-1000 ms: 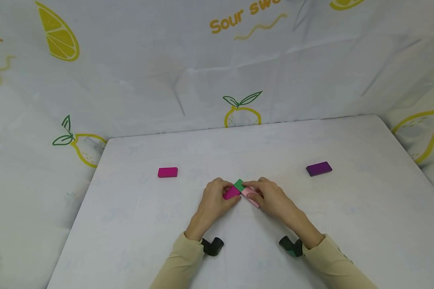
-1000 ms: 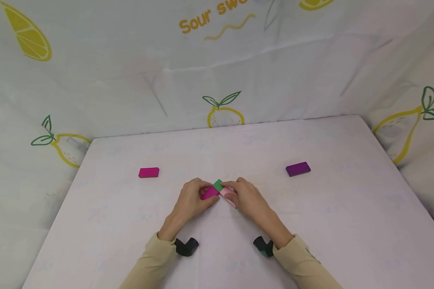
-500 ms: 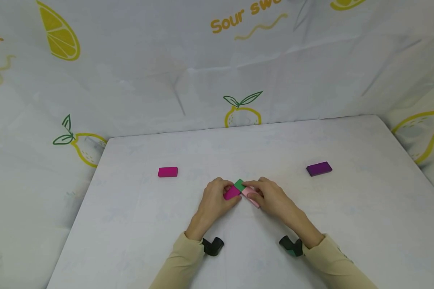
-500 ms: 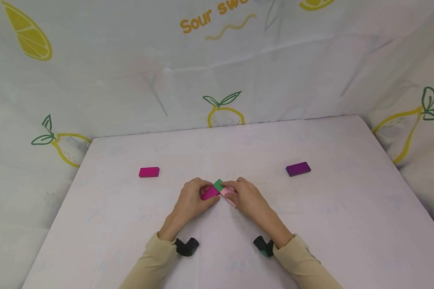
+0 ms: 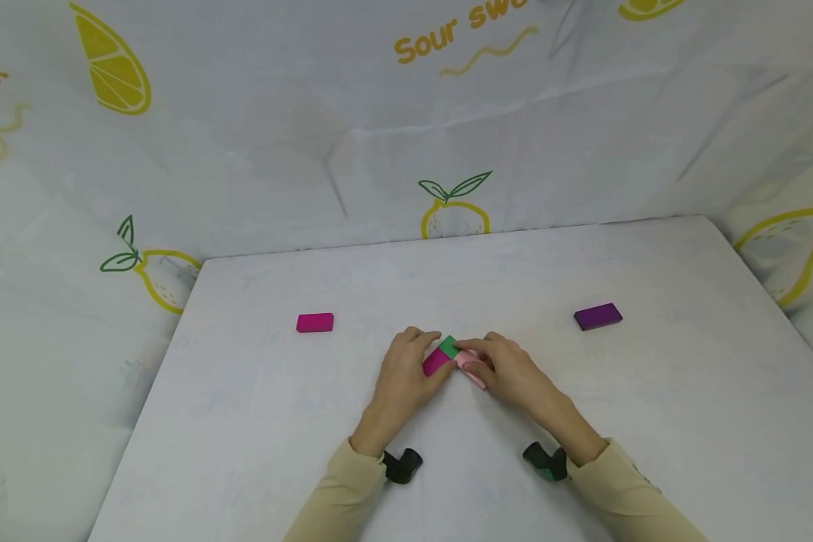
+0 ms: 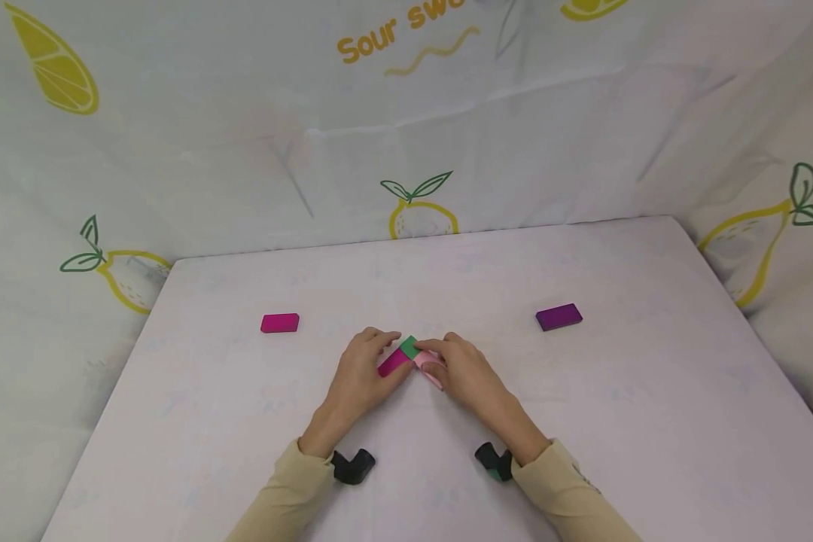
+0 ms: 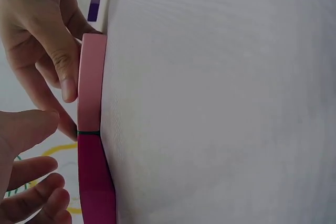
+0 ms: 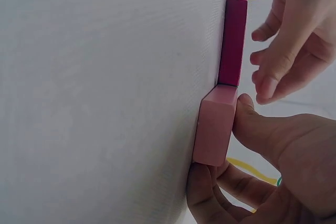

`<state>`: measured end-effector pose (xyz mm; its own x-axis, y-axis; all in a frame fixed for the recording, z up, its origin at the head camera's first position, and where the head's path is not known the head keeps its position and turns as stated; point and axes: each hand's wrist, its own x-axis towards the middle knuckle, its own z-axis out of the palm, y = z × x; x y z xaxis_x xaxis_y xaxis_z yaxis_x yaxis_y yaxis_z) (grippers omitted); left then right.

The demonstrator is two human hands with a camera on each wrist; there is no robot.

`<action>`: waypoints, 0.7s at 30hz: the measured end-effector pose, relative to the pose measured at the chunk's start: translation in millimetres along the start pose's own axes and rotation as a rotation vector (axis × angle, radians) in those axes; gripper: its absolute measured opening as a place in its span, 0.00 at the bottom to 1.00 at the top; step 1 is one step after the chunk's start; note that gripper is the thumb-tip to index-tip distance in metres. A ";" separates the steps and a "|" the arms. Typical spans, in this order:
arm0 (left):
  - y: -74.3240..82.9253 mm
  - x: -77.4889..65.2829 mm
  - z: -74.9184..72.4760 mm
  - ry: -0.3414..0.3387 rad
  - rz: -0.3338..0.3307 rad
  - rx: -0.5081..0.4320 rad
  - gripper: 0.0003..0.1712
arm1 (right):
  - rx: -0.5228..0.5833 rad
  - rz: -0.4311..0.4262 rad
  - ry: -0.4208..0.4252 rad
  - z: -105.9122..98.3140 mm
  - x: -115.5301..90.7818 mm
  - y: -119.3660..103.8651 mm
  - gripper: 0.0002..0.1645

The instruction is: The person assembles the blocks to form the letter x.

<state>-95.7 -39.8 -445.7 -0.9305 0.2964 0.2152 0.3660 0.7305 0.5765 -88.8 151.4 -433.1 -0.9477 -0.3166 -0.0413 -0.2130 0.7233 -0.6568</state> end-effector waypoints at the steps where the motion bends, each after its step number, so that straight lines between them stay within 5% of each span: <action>1: 1.7 0.0 0.6 0.019 0.014 0.004 0.24 | 0.002 -0.004 0.002 -0.1 0.0 0.3 0.22; 13: 12.3 3.5 11.0 0.071 0.104 0.030 0.10 | 0.009 -0.016 0.013 0.2 0.7 1.6 0.20; 21: 12.8 7.1 13.4 0.040 0.092 0.086 0.09 | 0.003 -0.005 0.006 -0.3 0.8 1.1 0.20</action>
<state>-97.5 -20.1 -447.3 -0.8922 0.3407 0.2965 0.4479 0.7518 0.4839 -89.9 152.1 -433.6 -0.9480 -0.3166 -0.0334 -0.2173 0.7201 -0.6590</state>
